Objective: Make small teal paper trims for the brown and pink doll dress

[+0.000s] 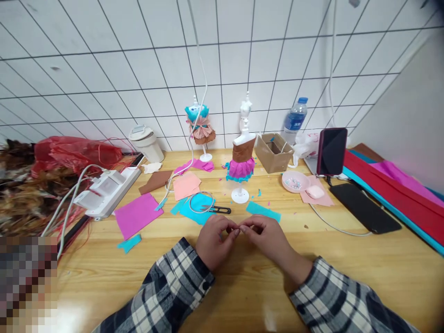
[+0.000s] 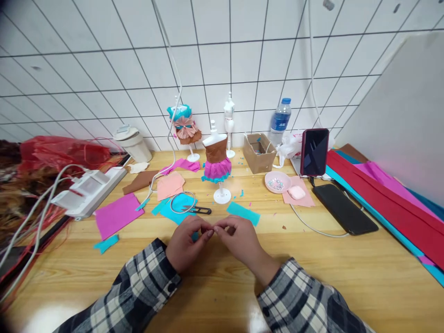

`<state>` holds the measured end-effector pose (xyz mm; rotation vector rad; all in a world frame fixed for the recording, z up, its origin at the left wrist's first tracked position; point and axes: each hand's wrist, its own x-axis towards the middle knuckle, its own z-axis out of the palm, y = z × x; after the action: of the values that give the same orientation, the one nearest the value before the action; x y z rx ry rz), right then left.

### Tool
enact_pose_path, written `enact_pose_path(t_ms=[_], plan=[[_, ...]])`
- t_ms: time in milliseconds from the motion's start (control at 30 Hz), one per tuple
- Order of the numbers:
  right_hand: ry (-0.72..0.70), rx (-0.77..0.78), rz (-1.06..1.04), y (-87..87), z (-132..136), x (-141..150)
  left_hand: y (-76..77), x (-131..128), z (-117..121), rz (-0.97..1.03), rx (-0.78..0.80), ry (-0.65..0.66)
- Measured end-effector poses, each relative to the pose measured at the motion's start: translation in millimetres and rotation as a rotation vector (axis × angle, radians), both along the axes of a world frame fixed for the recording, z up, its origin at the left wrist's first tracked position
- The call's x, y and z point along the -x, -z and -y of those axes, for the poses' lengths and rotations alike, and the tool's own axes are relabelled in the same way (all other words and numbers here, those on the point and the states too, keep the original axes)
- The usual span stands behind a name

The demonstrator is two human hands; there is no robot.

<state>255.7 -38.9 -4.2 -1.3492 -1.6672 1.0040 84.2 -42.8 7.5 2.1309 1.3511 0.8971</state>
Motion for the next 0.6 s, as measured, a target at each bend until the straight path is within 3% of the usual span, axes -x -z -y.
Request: enact_pose_path(t_ms=[133,333,600], plan=[[-0.057,0.092,-0.079,1.2,-2,3,2.8,4,-3,-0.025,-0.021,-0.016],[-0.107,0.084,-0.103,1.0,2,3,2.1,4,-5,0.002,0.003,-0.064],[-0.126,-0.235,0.090,5.2,-9,5,11.9,3,-14,0.067,0.033,-0.156]])
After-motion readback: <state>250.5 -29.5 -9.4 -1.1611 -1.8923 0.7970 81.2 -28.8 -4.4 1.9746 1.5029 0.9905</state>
